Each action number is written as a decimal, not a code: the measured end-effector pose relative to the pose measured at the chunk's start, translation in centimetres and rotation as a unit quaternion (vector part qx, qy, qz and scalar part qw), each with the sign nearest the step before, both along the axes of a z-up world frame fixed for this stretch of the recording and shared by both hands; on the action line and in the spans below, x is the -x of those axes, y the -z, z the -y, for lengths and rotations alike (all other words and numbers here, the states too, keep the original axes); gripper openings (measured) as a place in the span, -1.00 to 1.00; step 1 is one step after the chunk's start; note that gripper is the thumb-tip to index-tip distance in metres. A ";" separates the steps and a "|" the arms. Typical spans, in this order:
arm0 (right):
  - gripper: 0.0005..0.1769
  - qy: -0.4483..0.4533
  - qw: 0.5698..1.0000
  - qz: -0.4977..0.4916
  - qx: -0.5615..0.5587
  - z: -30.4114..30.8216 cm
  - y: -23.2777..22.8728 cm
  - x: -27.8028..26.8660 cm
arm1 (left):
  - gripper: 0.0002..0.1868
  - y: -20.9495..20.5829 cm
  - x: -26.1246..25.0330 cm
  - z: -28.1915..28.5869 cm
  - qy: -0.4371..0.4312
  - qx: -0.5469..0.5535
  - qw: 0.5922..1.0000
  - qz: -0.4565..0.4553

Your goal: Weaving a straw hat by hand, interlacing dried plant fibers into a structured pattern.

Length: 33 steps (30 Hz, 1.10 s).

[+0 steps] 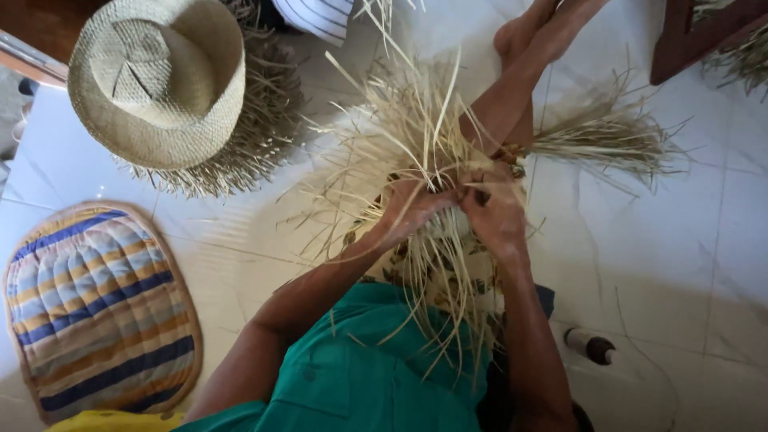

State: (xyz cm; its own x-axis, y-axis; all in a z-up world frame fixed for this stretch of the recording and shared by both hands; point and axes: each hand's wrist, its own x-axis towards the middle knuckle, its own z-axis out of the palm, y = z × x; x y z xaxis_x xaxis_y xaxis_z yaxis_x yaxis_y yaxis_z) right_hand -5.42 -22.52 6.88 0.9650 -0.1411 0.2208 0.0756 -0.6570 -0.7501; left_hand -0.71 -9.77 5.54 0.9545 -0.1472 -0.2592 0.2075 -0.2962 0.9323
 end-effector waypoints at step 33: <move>-0.74 -0.045 0.979 0.191 0.063 -1.2 -1.2 1.8 | -0.61 4.2 -0.1 -1.8 0.062 0.115 0.991 -0.021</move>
State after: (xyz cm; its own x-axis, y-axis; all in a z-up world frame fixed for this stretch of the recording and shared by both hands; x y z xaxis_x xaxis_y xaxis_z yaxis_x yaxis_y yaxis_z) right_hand -7.22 -21.37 8.11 0.8163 -0.0077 0.5776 0.3959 -0.7207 -0.5691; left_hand -0.58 -8.00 1.36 0.9146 -0.3221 -0.2445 0.2228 -0.1031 0.9694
